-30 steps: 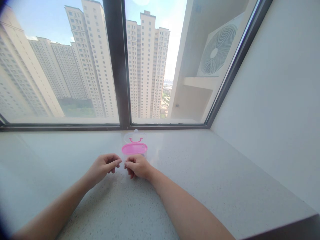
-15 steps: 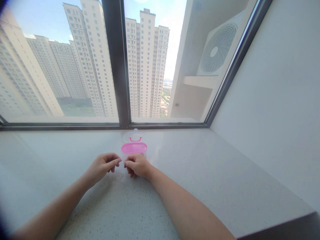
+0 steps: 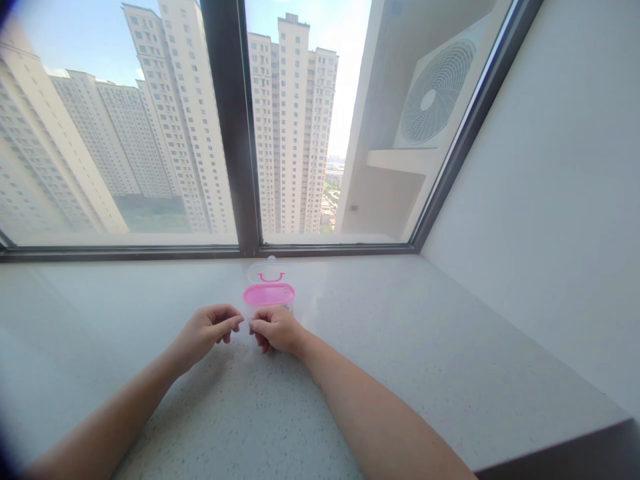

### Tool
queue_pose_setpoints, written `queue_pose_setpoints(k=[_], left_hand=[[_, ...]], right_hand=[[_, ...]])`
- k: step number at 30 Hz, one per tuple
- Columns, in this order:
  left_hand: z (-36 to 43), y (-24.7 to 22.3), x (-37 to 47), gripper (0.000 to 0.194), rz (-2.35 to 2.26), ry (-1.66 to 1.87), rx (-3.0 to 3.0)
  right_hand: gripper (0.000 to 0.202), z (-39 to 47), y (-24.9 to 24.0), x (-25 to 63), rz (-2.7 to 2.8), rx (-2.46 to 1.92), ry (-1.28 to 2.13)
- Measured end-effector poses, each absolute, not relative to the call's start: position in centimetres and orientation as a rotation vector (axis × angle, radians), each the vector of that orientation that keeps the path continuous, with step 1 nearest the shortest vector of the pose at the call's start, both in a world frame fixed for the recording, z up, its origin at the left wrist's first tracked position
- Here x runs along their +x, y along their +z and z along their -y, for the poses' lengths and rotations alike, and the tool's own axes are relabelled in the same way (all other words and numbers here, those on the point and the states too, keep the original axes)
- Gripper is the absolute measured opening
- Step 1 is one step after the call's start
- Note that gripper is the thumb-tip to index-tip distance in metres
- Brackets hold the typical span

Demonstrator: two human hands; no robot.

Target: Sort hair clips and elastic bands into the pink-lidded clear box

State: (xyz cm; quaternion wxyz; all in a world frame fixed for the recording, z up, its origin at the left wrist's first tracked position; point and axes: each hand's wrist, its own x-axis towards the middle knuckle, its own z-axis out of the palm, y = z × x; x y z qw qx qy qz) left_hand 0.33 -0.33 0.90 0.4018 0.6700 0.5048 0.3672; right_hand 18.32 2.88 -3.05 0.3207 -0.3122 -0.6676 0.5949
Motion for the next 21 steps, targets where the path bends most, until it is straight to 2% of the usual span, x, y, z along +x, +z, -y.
queue_pose_setpoints(k=[21], left_hand=[[0.27,0.78,0.28,0.027,-1.271,0.936,1.698]], right_hand=[[0.013,-2.74,-2.99,18.41,1.761,-0.833,1.555]])
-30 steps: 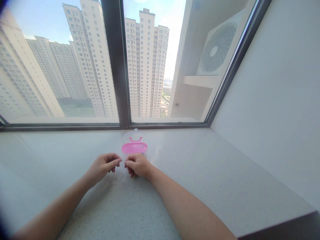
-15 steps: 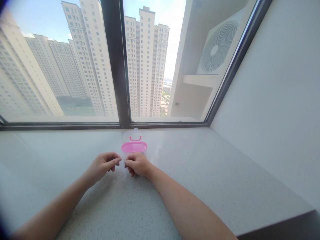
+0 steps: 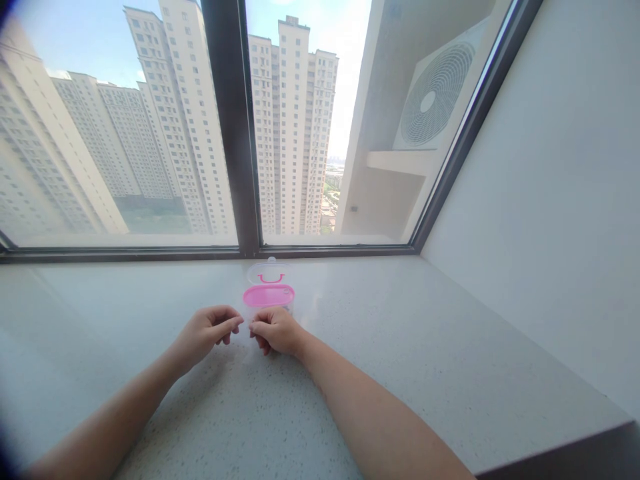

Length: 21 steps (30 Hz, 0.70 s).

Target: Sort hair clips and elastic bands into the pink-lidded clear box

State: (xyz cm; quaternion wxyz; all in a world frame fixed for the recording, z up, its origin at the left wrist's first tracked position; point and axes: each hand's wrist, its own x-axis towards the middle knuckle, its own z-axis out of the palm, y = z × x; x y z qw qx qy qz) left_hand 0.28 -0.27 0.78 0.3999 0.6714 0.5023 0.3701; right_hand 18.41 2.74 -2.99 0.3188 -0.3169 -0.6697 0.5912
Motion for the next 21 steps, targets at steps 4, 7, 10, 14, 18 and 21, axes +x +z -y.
queue_pose_setpoints(k=[4,7,10,14,18,21], left_hand=[[0.35,0.81,0.33,0.027,-1.273,0.948,1.697],[0.33,0.75,0.34,0.027,-1.271,0.952,1.697],[0.23,0.60,0.28,0.027,-1.269,0.963,1.693],[0.18,0.54,0.20,0.027,-1.279,0.982,1.687],[0.33,0.71,0.21,0.027,-1.267,0.998,1.673],[0.40,0.76,0.21,0.027,-1.264,0.994,1.678]], right_hand=[[0.013,-2.80,-3.04,18.40,1.755,-0.844,1.563],[0.013,-2.80,-3.00,18.40,1.750,-0.839,1.559],[0.012,-2.77,-2.99,18.36,1.748,-0.839,1.549],[0.012,-2.82,-3.03,18.32,1.746,-0.839,1.545],[0.012,-2.85,-3.05,18.35,1.748,-0.835,1.546],[0.012,-2.80,-2.96,18.36,1.749,-0.842,1.548]])
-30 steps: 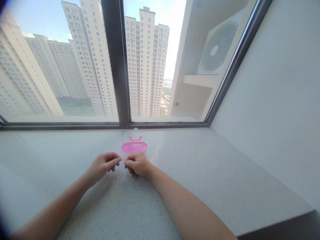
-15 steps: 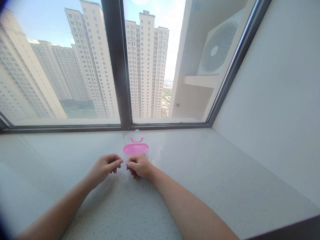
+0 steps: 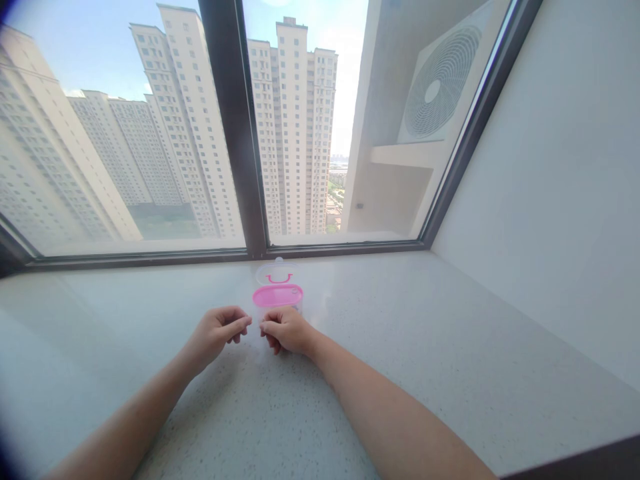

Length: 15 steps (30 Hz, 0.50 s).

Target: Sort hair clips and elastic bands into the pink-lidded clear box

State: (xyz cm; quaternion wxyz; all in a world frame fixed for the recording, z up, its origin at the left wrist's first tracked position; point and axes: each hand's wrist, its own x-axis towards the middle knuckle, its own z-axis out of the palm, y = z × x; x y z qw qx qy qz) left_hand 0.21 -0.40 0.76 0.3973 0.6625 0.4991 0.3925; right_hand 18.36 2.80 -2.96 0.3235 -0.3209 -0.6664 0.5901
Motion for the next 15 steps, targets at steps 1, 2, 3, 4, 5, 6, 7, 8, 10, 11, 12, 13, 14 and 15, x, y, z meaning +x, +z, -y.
queue_pose_setpoints(k=[1,2,3,4,5,6,7,8,10,11,12,13,14,15], left_hand=[[0.40,0.74,0.19,0.027,-1.268,0.994,1.681],[0.38,0.71,0.17,0.027,-1.273,0.995,1.685],[0.36,0.67,0.15,0.027,-1.277,0.994,1.691],[0.33,0.62,0.12,0.027,-1.280,0.990,1.699],[0.30,0.58,0.09,0.026,-1.279,0.985,1.708],[0.27,0.54,0.07,0.026,-1.275,0.979,1.717],[0.25,0.51,0.05,0.026,-1.273,0.975,1.723],[0.24,0.49,0.05,0.025,-1.273,0.973,1.725],[0.23,0.48,0.06,0.025,-1.278,0.979,1.719],[0.23,0.49,0.07,0.026,-1.283,0.981,1.714],[0.23,0.50,0.09,0.026,-1.288,0.982,1.710],[0.23,0.51,0.10,0.026,-1.290,0.983,1.707],[0.24,0.52,0.12,0.026,-1.291,0.982,1.705],[0.25,0.54,0.14,0.026,-1.290,0.979,1.703]], right_hand=[[0.012,-2.78,-2.92,18.36,1.748,-0.846,1.551],[0.012,-2.76,-2.88,18.36,1.751,-0.850,1.554],[0.012,-2.74,-2.85,18.36,1.753,-0.855,1.554],[0.012,-2.74,-2.84,18.36,1.756,-0.858,1.552],[0.012,-2.74,-2.84,18.36,1.760,-0.857,1.548],[0.012,-2.76,-2.86,18.36,1.763,-0.855,1.543],[0.012,-2.78,-2.89,18.37,1.765,-0.853,1.538],[0.012,-2.80,-2.93,18.37,1.767,-0.852,1.536],[0.012,-2.84,-3.01,18.37,1.765,-0.857,1.536],[0.012,-2.85,-3.03,18.37,1.762,-0.861,1.537],[0.012,-2.85,-3.04,18.37,1.758,-0.864,1.539],[0.012,-2.83,-3.03,18.36,1.757,-0.864,1.542],[0.012,-2.80,-3.00,18.36,1.756,-0.863,1.542],[0.012,-2.76,-2.95,18.35,1.758,-0.859,1.542]])
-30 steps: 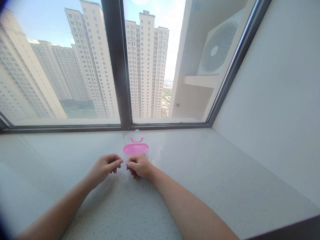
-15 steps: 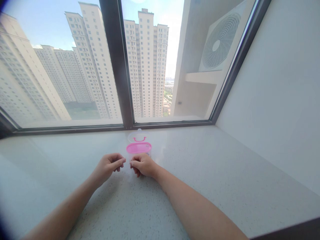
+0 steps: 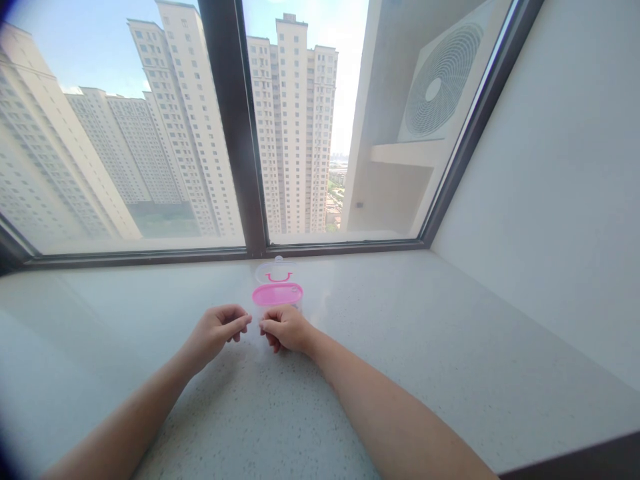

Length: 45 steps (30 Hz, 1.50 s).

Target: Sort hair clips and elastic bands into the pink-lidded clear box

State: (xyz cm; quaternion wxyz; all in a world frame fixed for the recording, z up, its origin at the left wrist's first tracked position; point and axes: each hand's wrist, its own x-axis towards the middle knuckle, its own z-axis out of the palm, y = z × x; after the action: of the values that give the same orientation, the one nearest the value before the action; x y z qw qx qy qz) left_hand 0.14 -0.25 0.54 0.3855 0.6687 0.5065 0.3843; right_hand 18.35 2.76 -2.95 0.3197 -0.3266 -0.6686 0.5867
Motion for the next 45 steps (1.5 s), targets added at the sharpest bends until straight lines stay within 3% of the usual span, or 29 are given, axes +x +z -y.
queue_pose_setpoints(k=[45], left_hand=[[0.14,0.56,0.00,0.027,-1.258,0.971,1.706]], right_hand=[[0.015,-2.71,-2.78,18.49,1.784,-0.812,1.522]])
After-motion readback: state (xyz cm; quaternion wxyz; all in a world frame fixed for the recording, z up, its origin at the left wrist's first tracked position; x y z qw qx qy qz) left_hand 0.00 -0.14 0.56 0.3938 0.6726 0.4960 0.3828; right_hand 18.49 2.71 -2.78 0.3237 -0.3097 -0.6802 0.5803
